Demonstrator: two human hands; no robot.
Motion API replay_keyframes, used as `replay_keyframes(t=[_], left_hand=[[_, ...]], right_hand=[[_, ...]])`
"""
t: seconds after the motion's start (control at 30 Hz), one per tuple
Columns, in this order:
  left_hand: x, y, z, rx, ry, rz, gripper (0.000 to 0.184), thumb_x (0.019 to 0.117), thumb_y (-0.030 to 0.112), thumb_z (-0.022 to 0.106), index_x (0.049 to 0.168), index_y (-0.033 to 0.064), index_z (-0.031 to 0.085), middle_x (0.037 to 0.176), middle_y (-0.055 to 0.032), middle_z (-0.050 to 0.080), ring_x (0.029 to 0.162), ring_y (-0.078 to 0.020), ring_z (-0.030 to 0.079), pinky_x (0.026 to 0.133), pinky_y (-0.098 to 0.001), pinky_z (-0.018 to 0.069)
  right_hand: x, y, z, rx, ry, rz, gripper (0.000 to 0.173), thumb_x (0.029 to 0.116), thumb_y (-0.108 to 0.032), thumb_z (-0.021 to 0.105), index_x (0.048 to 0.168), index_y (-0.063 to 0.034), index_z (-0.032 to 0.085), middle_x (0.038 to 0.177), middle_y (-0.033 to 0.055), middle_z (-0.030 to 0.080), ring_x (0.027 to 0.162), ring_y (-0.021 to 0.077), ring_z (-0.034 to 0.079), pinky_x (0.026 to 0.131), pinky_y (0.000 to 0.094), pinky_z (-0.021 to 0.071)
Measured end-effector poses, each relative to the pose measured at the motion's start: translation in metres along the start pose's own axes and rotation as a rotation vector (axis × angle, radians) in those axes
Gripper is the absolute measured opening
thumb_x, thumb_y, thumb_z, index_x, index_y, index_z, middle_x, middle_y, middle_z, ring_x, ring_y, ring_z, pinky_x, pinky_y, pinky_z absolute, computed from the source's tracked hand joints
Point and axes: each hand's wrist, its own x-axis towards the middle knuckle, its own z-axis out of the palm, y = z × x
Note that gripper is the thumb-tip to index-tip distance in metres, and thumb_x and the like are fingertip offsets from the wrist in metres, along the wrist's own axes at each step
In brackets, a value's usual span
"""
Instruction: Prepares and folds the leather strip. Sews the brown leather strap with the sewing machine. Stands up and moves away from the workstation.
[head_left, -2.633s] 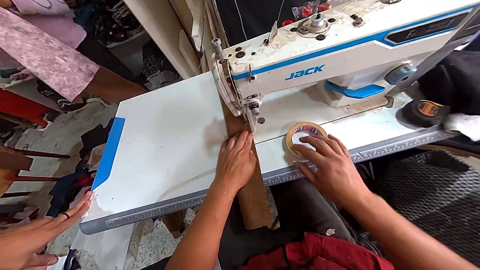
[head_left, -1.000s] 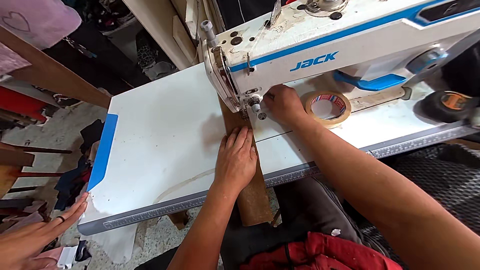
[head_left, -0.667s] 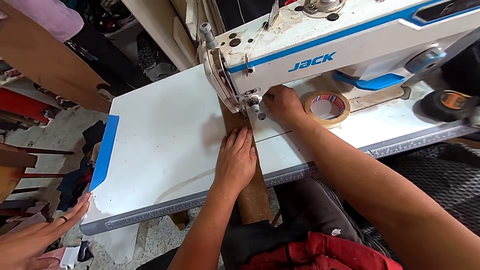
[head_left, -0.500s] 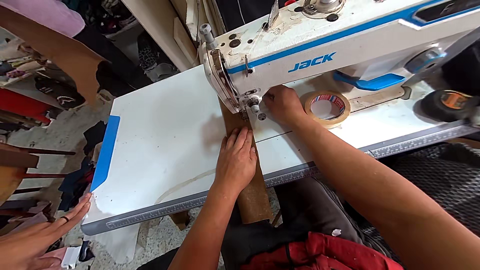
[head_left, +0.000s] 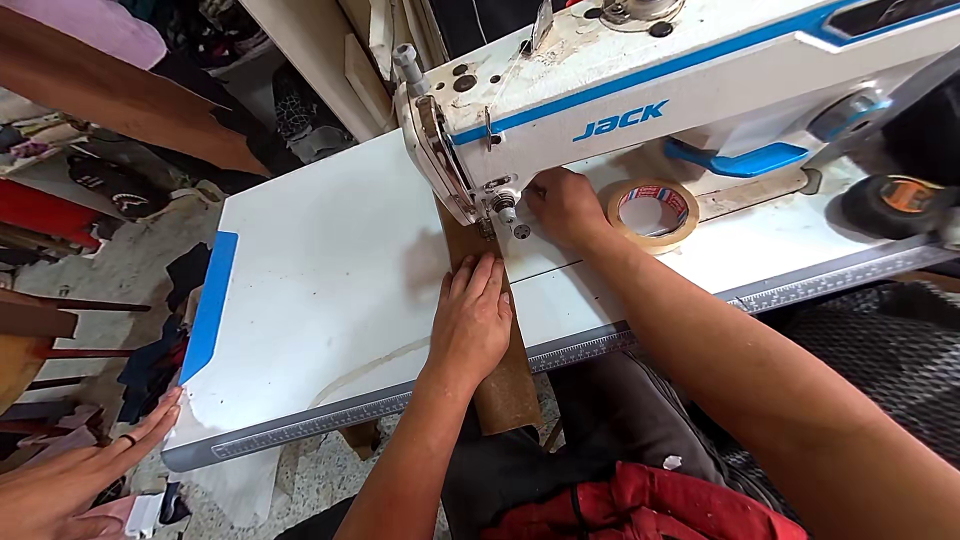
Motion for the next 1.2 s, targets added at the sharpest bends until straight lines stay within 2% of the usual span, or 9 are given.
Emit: replay_keyframes(t=[0.53, 0.63, 0.7, 0.77, 0.83, 0.9, 1.0, 1.1, 1.2], left_hand=[[0.000, 0.001, 0.004, -0.022, 0.086, 0.049, 0.052, 0.1080, 0.033, 0.033, 0.153, 0.0121, 0.049, 0.162, -0.0043, 0.043, 0.151, -0.0281, 0.035, 0.123, -0.0544, 0.0285], [-0.001, 0.000, 0.003, -0.024, 0.089, 0.034, 0.052, 0.1083, 0.033, 0.033, 0.152, 0.0123, 0.051, 0.161, -0.0049, 0.044, 0.151, -0.0275, 0.035, 0.123, -0.0548, 0.0281], [0.000, 0.000, -0.001, -0.027, 0.041, 0.018, 0.052, 0.1084, 0.033, 0.034, 0.154, 0.0124, 0.049, 0.162, -0.0044, 0.042, 0.152, -0.0276, 0.033, 0.124, -0.0559, 0.0265], [0.000, 0.000, -0.004, -0.030, -0.005, 0.001, 0.052, 0.1087, 0.032, 0.035, 0.156, 0.0128, 0.046, 0.164, -0.0037, 0.039, 0.153, -0.0280, 0.032, 0.123, -0.0567, 0.0256], [-0.001, 0.000, -0.002, -0.026, 0.016, 0.007, 0.052, 0.1089, 0.033, 0.034, 0.155, 0.0139, 0.047, 0.164, -0.0030, 0.039, 0.153, -0.0277, 0.033, 0.123, -0.0562, 0.0269], [-0.002, 0.000, -0.002, -0.035, 0.025, 0.012, 0.051, 0.1093, 0.032, 0.034, 0.156, 0.0138, 0.046, 0.164, -0.0030, 0.039, 0.153, -0.0278, 0.032, 0.123, -0.0562, 0.0268], [-0.001, -0.001, -0.003, -0.047, 0.053, 0.020, 0.051, 0.1089, 0.032, 0.036, 0.155, 0.0134, 0.047, 0.163, -0.0036, 0.041, 0.153, -0.0283, 0.033, 0.123, -0.0563, 0.0274], [-0.001, 0.000, 0.002, -0.055, 0.077, 0.031, 0.051, 0.1087, 0.033, 0.035, 0.154, 0.0121, 0.049, 0.161, -0.0046, 0.043, 0.152, -0.0284, 0.035, 0.123, -0.0556, 0.0282], [0.000, 0.001, 0.003, -0.051, 0.055, 0.013, 0.052, 0.1083, 0.032, 0.036, 0.154, 0.0122, 0.048, 0.163, -0.0049, 0.040, 0.153, -0.0298, 0.032, 0.123, -0.0575, 0.0266]], right_hand=[[-0.003, 0.003, -0.002, 0.049, 0.038, -0.013, 0.022, 0.0986, -0.016, 0.059, 0.110, -0.0082, 0.076, 0.112, 0.0116, 0.072, 0.108, 0.0274, 0.068, 0.096, 0.0499, 0.0540], [-0.035, -0.006, -0.017, 0.123, 0.079, -0.002, 0.026, 0.1001, -0.019, 0.058, 0.119, -0.0113, 0.074, 0.121, 0.0073, 0.071, 0.108, 0.0195, 0.069, 0.095, 0.0434, 0.0567], [-0.090, -0.021, -0.042, 0.171, 0.066, -0.003, 0.023, 0.1031, -0.024, 0.058, 0.116, -0.0158, 0.074, 0.111, 0.0003, 0.071, 0.095, 0.0125, 0.069, 0.083, 0.0385, 0.0591], [-0.155, -0.029, -0.055, 0.304, -0.100, 0.045, 0.019, 0.1028, -0.032, 0.059, 0.103, -0.0212, 0.074, 0.086, -0.0076, 0.072, 0.072, 0.0071, 0.068, 0.063, 0.0324, 0.0608], [-0.199, -0.026, -0.049, 0.458, -0.483, 0.169, 0.031, 0.1027, -0.043, 0.057, 0.099, -0.0200, 0.077, 0.083, -0.0073, 0.073, 0.073, 0.0074, 0.070, 0.068, 0.0334, 0.0612], [-0.217, -0.023, -0.024, 0.578, -0.705, 0.301, 0.040, 0.1030, -0.051, 0.055, 0.105, -0.0166, 0.077, 0.090, -0.0045, 0.076, 0.075, 0.0089, 0.071, 0.069, 0.0326, 0.0601], [-0.219, -0.023, 0.011, 0.759, -0.743, 0.440, 0.046, 0.1039, -0.053, 0.052, 0.114, -0.0132, 0.075, 0.103, -0.0009, 0.076, 0.086, 0.0123, 0.073, 0.076, 0.0346, 0.0614], [-0.225, -0.027, 0.029, 0.947, -0.670, 0.589, 0.046, 0.1032, -0.051, 0.056, 0.109, -0.0090, 0.075, 0.102, 0.0018, 0.077, 0.086, 0.0145, 0.074, 0.074, 0.0333, 0.0615], [-0.231, -0.030, 0.032, 1.024, -0.575, 0.679, 0.042, 0.1017, -0.046, 0.061, 0.114, -0.0078, 0.072, 0.106, 0.0041, 0.076, 0.087, 0.0168, 0.074, 0.074, 0.0339, 0.0617]])
